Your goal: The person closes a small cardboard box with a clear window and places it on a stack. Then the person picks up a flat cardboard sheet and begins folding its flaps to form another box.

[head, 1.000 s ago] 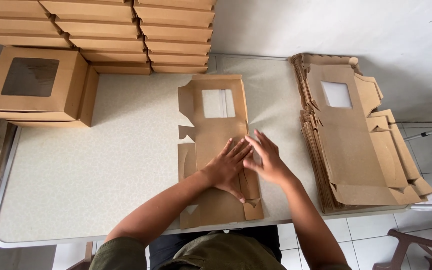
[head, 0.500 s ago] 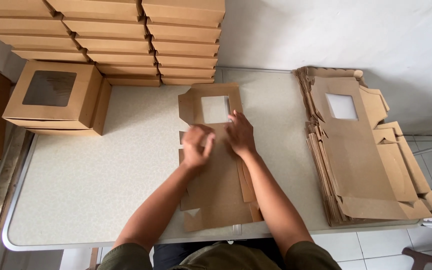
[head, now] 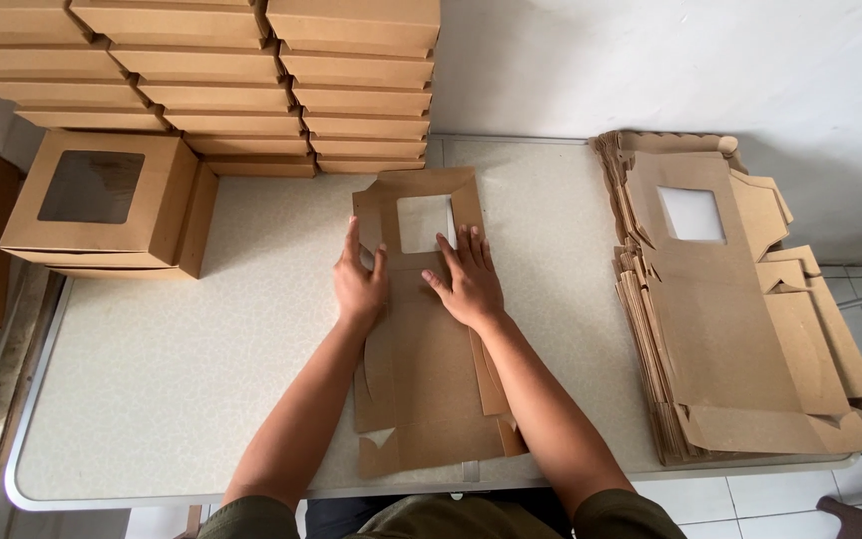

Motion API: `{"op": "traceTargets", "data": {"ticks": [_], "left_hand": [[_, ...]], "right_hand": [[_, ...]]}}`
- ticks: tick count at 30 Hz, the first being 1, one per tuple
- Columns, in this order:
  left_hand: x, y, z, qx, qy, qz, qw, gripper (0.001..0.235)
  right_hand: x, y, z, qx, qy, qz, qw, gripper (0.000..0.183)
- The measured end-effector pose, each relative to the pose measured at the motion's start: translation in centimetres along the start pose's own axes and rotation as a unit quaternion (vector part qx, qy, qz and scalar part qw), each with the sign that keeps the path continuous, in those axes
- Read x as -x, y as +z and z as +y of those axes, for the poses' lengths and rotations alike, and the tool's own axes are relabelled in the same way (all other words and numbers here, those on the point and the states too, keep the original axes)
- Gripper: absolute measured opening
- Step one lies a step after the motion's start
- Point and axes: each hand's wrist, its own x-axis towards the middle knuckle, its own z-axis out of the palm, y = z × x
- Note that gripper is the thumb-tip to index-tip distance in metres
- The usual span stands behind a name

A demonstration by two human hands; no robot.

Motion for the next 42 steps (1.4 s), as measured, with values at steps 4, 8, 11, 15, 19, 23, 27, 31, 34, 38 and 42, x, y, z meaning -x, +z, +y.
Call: {"op": "traceTargets", "data": {"ticks": [4, 8, 11, 15, 19, 23, 27, 31, 34, 38, 42], "left_hand": [[0.5, 0.3, 1.3, 0.016, 0.038, -0.038, 0.998, 0.082], [0.6, 1.3, 1.6, -0.091, 0.083, -0.139, 0.983, 0.083], [0.3, 2.8, -0.8, -0.175, 0.14, -0.197, 0.954, 0.078], [0.3, 3.3, -1.9, -0.196, 0.183, -0.243, 0.932, 0.084], [0.2, 2.3, -0.8, -0.156, 0.167, -0.257, 0.939, 0.09], [0.4, 2.5, -1.2, -0.146, 0.155, -0.258, 0.942, 0.093], [0.8, 3.0, -1.3, -0.273, 0.133, -0.184, 0.935, 0.08], [0.6, 3.1, -1.3, -0.333, 0.063, -0.161, 0.927, 0.078], [0.5, 3.2, -0.6, -0.375, 0.047, -0.174, 0.909, 0.08], [0.1, 3.4, -0.5, -0.402, 0.014, -0.206, 0.892, 0.081], [-1.0, 4.4, -0.6, -0.429, -0.016, -0.241, 0.871, 0.079]], "right_hand": [[0.2, 0.2, -0.2, 0.009, 0.003, -0.001, 1.0, 0.072], [0.3, 0.9, 0.6, 0.023, 0.011, 0.02, 0.999, 0.07], [-0.2, 0.5, -0.1, 0.024, 0.044, -0.002, 0.999, 0.069], [-1.9, 0.5, -1.2, 0.012, 0.141, -0.098, 0.985, 0.067], [-2.4, 0.6, -3.2, 0.034, 0.172, -0.15, 0.973, 0.062], [-1.6, -1.8, -5.4, 0.081, 0.126, -0.119, 0.982, 0.059], [-1.7, -1.7, -5.3, 0.069, 0.14, -0.121, 0.98, 0.056], [-1.6, -0.9, -4.9, 0.072, 0.136, -0.109, 0.982, 0.056], [-1.5, -0.3, -4.5, 0.079, 0.127, -0.101, 0.984, 0.054], [-1.6, -0.2, -4.5, 0.079, 0.139, -0.105, 0.981, 0.052], [-1.5, 0.0, -4.0, 0.087, 0.152, -0.09, 0.98, 0.05]]}}
